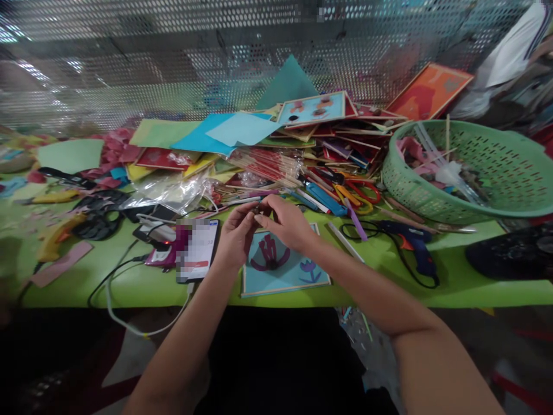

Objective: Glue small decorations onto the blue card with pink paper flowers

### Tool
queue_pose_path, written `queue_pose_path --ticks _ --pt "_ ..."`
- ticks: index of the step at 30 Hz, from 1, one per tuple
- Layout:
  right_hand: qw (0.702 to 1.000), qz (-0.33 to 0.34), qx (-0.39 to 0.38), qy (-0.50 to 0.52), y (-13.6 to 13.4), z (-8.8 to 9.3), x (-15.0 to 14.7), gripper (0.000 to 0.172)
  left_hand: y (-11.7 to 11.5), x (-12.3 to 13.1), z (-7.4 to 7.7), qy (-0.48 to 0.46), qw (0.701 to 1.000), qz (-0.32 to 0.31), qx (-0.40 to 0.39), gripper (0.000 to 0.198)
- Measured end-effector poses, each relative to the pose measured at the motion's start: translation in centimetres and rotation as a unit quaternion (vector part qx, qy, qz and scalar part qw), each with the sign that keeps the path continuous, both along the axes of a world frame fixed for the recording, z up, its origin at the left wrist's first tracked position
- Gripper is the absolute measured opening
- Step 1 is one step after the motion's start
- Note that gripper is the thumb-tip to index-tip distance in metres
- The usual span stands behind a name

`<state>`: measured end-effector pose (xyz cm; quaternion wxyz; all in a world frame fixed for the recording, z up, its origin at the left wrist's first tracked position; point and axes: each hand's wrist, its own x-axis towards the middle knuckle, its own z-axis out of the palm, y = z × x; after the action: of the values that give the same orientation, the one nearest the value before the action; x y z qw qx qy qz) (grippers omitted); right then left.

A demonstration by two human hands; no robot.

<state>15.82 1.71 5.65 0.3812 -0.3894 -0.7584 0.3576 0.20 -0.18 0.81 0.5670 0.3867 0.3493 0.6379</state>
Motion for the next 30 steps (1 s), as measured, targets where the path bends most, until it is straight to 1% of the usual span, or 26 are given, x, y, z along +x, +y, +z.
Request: queue_pose_path --ticks 4,8,10,12,14,17,19,25,30 --pt "0.996 -0.019 0.078 -0.04 0.3 -0.3 0.2 0.011 -0.1 -0.2 0.0 -0.01 1.0 -0.012 -0.014 0.03" --pt "0.979 -0.022 0.178 -0.096 0.8 -0.7 0.5 0.011 -0.2 -0.4 0.2 -0.037 0.998 -0.034 -0.028 0.03" --pt "0.969 -0.023 0.22 -0.113 1.0 -0.9 0.6 0.013 -0.2 -0.4 0.4 -0.05 0.998 -0.031 -0.039 0.03" --pt "0.962 -0.023 0.242 -0.12 1.1 -1.1 0.7 0.014 -0.1 -0.5 0.6 -0.064 0.996 -0.024 -0.05 0.03" --pt "0.963 -0.027 0.244 -0.114 1.1 -1.2 0.8 0.013 -0.1 -0.4 0.7 -0.077 0.995 -0.023 -0.06 0.033" --pt "0.97 -0.038 0.222 -0.091 1.1 -1.1 0.8 0.008 0.1 -0.3 0.8 -0.091 0.993 -0.026 -0.07 0.041" --pt "0.974 -0.045 0.202 -0.092 1.1 -1.0 0.9 0.007 0.2 -0.3 0.8 -0.098 0.992 -0.025 -0.075 0.04" --pt "0.974 -0.029 0.142 -0.176 1.1 -0.6 0.9 0.021 0.2 -0.1 0.6 -0.094 0.993 -0.013 -0.069 0.035" --pt "0.961 -0.002 0.14 -0.238 1.0 -0.4 0.8 0.025 0.2 -0.3 -0.2 -0.039 0.998 -0.017 -0.057 0.033"
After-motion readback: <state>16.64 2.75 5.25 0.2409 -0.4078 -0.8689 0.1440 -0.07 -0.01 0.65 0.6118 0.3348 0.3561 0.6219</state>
